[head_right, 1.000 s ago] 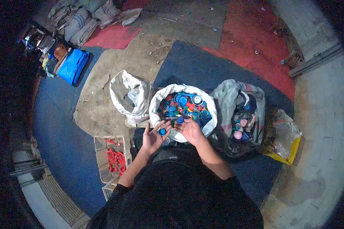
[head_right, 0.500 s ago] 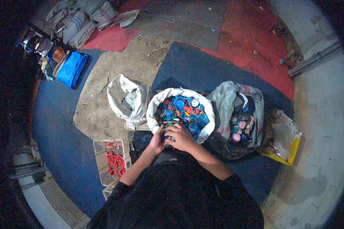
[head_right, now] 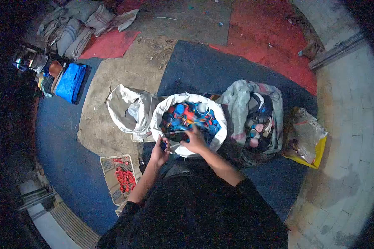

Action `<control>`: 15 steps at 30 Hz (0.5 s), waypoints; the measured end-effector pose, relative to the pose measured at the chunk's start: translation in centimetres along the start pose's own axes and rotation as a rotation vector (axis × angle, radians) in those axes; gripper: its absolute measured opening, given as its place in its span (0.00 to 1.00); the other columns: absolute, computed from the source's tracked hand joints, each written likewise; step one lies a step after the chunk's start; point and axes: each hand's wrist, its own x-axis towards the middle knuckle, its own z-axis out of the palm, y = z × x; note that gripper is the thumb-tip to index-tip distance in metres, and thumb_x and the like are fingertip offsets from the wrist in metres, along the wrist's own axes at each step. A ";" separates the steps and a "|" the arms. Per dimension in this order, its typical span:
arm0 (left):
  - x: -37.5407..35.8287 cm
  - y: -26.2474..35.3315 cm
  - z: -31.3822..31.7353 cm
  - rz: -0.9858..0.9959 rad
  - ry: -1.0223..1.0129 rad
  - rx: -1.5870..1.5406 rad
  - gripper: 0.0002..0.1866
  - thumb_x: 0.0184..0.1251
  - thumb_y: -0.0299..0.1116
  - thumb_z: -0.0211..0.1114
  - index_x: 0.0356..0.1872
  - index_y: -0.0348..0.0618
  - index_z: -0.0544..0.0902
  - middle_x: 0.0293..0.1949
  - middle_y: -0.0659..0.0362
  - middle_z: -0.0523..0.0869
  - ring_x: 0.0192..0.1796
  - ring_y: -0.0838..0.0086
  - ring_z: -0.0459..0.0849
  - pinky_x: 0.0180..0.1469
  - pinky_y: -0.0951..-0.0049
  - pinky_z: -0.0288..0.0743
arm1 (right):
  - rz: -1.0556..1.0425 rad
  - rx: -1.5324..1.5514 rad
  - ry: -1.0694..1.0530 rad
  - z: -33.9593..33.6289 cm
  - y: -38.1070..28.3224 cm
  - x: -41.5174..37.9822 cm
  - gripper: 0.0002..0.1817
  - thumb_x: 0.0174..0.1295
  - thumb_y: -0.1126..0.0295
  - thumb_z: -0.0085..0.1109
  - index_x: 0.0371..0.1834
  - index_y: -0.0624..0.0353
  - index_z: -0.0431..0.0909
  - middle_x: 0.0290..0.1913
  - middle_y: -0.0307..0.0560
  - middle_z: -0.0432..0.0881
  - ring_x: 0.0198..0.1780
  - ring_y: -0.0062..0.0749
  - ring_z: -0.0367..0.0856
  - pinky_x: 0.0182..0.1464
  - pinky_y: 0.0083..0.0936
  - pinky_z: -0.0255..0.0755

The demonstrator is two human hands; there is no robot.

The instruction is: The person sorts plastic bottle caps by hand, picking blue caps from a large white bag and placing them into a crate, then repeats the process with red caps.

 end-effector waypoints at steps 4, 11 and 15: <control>0.5 -0.6 0.5 0.014 -0.018 -0.044 0.23 0.79 0.56 0.52 0.39 0.45 0.80 0.36 0.62 0.82 0.33 0.77 0.78 0.33 0.81 0.73 | -0.302 0.245 -0.123 -1.6 -1.5 -0.2 0.19 0.59 0.63 0.70 0.51 0.60 0.84 0.55 0.52 0.84 0.60 0.45 0.81 0.64 0.38 0.72; -0.6 -0.6 1.2 -0.018 -0.111 -0.279 0.31 0.78 0.59 0.51 0.50 0.33 0.80 0.52 0.48 0.84 0.49 0.62 0.85 0.54 0.67 0.83 | 0.246 0.030 0.281 -6.5 4.7 -0.9 0.12 0.59 0.72 0.64 0.47 0.56 0.85 0.41 0.52 0.88 0.44 0.45 0.87 0.47 0.39 0.79; -0.1 -0.9 0.1 -0.018 -0.162 -0.258 0.33 0.78 0.59 0.49 0.55 0.31 0.79 0.54 0.47 0.84 0.52 0.61 0.85 0.56 0.66 0.83 | 0.306 -0.335 0.039 -6.2 7.0 -1.3 0.16 0.55 0.66 0.69 0.48 0.52 0.85 0.50 0.50 0.83 0.52 0.48 0.84 0.54 0.43 0.77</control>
